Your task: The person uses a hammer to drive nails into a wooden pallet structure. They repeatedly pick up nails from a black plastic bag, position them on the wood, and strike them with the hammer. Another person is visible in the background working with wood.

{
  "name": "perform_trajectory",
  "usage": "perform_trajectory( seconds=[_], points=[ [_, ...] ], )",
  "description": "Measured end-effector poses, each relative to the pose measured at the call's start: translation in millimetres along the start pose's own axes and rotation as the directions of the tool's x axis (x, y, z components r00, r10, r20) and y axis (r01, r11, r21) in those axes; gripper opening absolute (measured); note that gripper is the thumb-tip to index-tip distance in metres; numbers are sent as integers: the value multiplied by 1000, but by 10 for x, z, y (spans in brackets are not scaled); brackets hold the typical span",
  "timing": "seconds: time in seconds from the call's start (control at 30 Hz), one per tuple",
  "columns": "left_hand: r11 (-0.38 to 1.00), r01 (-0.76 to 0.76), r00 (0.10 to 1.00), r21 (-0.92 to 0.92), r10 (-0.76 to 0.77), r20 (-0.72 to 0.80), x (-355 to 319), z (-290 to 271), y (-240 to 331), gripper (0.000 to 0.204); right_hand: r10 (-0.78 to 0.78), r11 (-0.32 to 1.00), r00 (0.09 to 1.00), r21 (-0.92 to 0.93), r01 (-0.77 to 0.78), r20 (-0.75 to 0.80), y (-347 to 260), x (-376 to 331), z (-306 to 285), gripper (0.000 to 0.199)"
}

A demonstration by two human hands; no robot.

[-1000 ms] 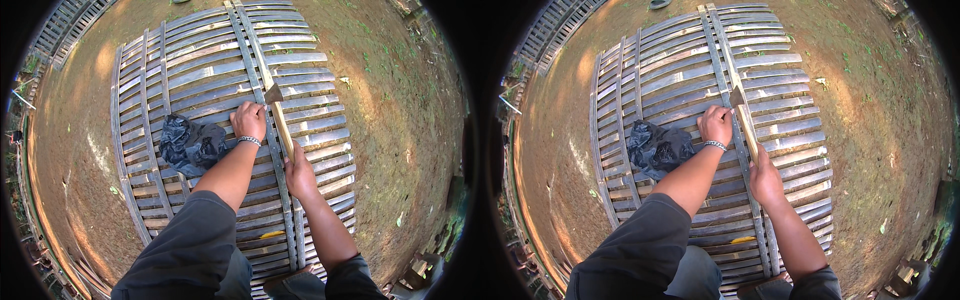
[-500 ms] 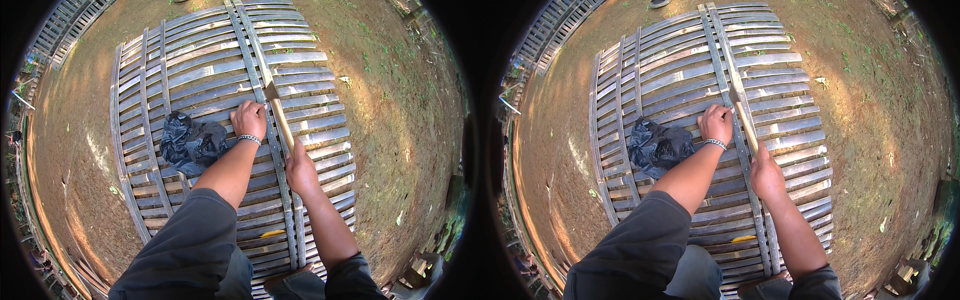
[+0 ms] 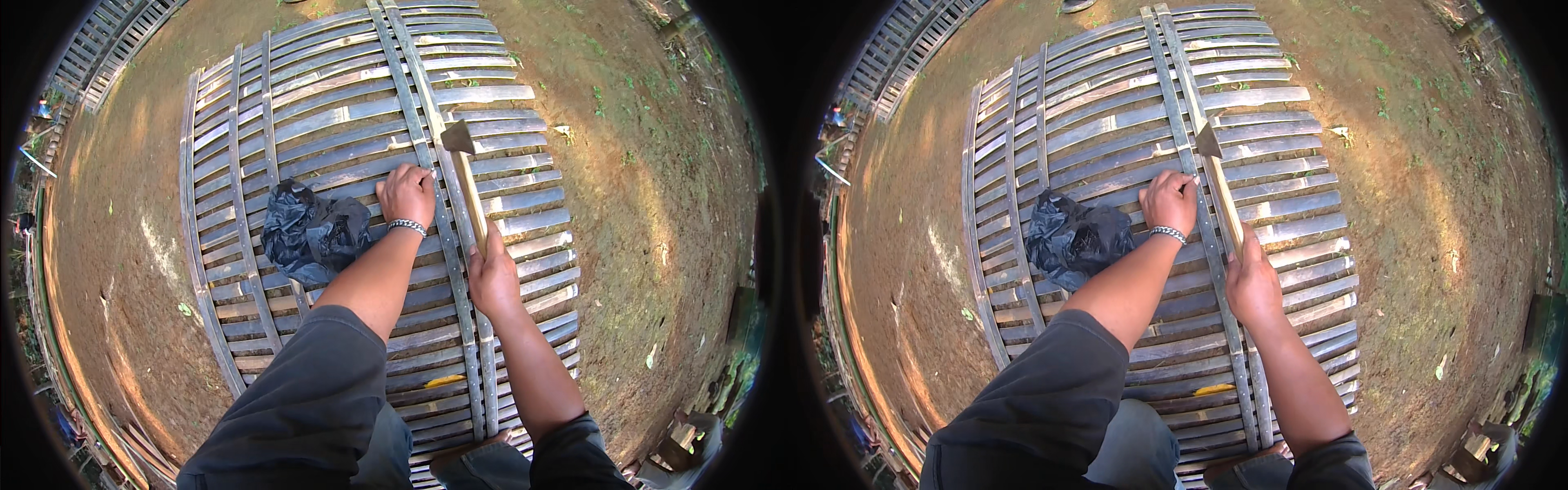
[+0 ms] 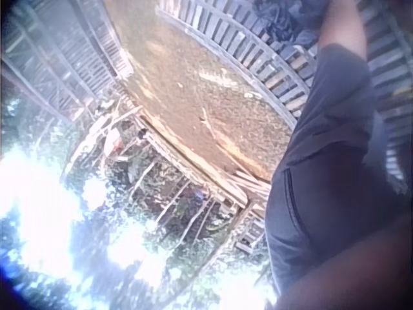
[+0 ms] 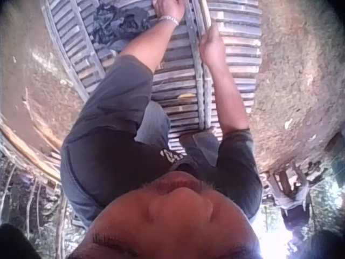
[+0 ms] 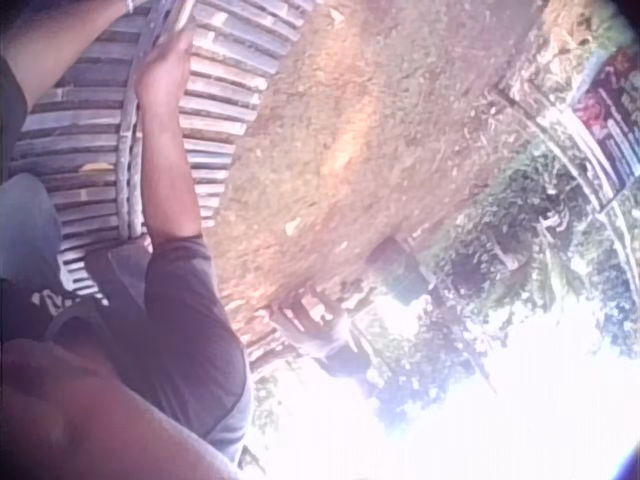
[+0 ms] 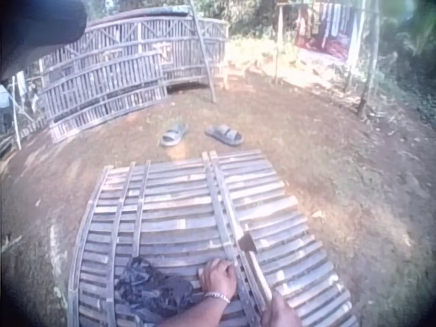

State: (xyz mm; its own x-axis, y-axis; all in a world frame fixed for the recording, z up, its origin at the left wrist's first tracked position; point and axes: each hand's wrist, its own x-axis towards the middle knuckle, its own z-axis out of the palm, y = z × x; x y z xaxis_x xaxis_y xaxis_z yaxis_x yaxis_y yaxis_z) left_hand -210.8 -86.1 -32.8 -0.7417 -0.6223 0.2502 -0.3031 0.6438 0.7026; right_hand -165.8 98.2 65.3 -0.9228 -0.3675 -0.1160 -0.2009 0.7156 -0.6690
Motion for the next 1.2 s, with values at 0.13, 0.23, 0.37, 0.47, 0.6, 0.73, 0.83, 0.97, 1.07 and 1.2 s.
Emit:
perform_trajectory(
  seconds=[0.13,0.23,0.37,0.47,0.6,0.73,0.83,0.97,1.07,1.2],
  points=[
    [1000,-1,1000,16,1,17,-10,-11,36,10,71,994,986,-99,-56,148,37,10,-13,52],
    [1000,-22,1000,-3,22,-4,-2,34,13,11,49,997,995,-71,-43,85,60,14,-30,52],
    [998,-55,998,-37,55,3,6,13,-37,9,53,998,999,41,-52,0,-7,-64,-106,53],
    [995,-69,997,-74,66,-30,82,-68,-66,16,52,993,999,103,-51,-7,23,-183,-227,53],
    [959,26,994,282,4,-107,575,-90,-256,42,105,981,994,162,-107,22,34,-287,-233,54],
    [844,92,988,528,-144,58,660,6,-286,59,88,978,994,186,-100,69,80,-193,-163,54],
    [830,74,983,554,-154,100,660,-21,-216,59,64,983,989,161,-84,131,227,-124,-53,55],
    [823,82,982,562,-165,98,654,-11,-243,59,41,995,986,81,-55,161,232,28,-40,56],
    [824,87,981,560,-170,97,682,-6,-222,59,-19,996,995,93,10,98,247,43,-10,56],
    [825,80,979,559,-171,114,723,0,-213,60,54,998,980,-43,-46,193,291,134,20,58]
  ],
)
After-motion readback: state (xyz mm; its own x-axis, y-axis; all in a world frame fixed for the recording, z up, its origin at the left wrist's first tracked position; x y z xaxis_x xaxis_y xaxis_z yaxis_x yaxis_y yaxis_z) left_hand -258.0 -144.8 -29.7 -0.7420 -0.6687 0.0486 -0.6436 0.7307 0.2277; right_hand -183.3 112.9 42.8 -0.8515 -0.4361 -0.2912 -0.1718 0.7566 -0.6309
